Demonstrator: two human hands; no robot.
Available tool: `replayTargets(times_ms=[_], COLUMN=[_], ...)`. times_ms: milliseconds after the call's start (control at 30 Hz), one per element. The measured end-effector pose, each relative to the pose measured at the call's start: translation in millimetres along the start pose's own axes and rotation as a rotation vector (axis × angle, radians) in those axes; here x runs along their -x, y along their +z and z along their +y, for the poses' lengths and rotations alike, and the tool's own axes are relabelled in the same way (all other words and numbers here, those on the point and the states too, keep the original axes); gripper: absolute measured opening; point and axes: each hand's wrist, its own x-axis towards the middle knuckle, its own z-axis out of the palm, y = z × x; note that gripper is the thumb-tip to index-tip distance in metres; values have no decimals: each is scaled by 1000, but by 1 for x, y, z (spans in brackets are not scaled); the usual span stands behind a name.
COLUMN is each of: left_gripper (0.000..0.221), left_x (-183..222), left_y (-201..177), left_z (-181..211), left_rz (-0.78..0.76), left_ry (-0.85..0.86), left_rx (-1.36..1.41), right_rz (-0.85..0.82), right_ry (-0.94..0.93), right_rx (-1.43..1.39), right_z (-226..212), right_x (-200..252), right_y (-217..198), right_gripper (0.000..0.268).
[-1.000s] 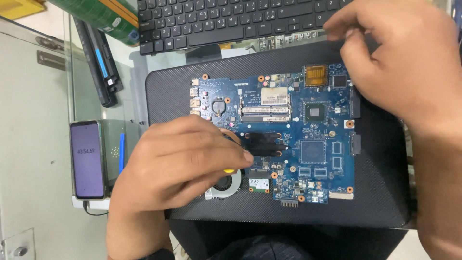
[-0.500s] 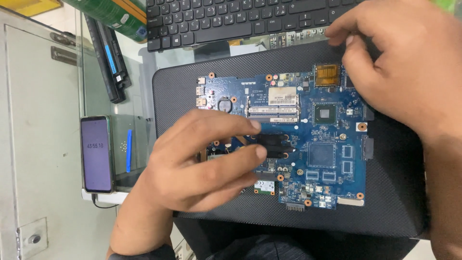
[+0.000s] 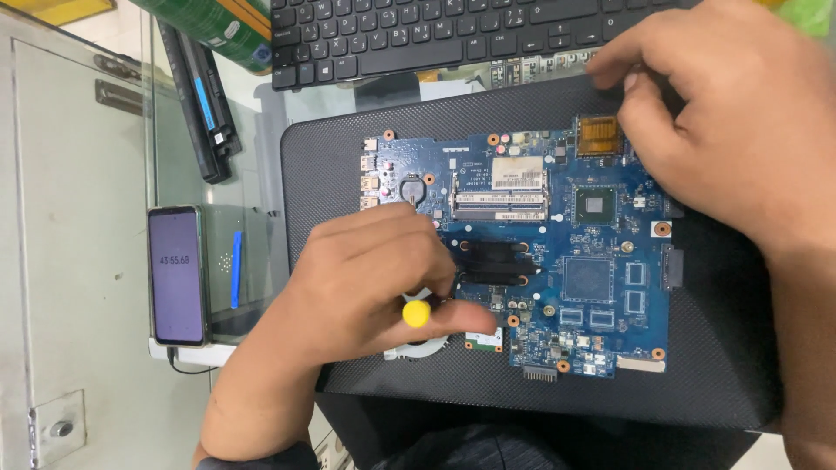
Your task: Removing a laptop heatsink and cleaning old thermal paste from the motherboard components in preparation for new application.
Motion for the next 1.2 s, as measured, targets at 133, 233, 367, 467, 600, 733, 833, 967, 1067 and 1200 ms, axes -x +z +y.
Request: replayTargets(times_ms=[133,233,367,467,600,733,833,967,1067,1200], left_gripper=[40,49,43,55,64,28,18,23,20,20], left_x=[2,4,4,8,9,2,4,6,6,4], left_y=[2,3,-10,-14,-18,-33,-40,-37,-33,-26], left_z=[-4,-5,1,-1,-12,-27,-39,-45,-44,-37], left_rz=[12,37,166,329,443,493,537,545,511,336], left_ry=[-29,14,-78,-206,-432,-580,-705,-670,-655,-586], left_rx=[-98,-227,-135,-47,63,169,201,158,200,209], right_rz=[7,-23,-49,-89,-186,-225,-238,-236,-242,-248], right_ry=[4,-13,7,-91,-253,-266,-260,-257,-258,-246], right_rx=[-13,22,-19,-176,-286,-272,-298,-305,-291,-292], right_z=[-2,-4,-4,-12,-26,-30,-28,-28,-26,-25], right_x=[-1,-2,-3,-13,-18,-16,-15,-15,-14,-12], right_y=[-2,-4,-2,-11,-13,-7,-5,-5,-2,1], right_gripper=[24,21,24,25,29,30,31,32,36,42])
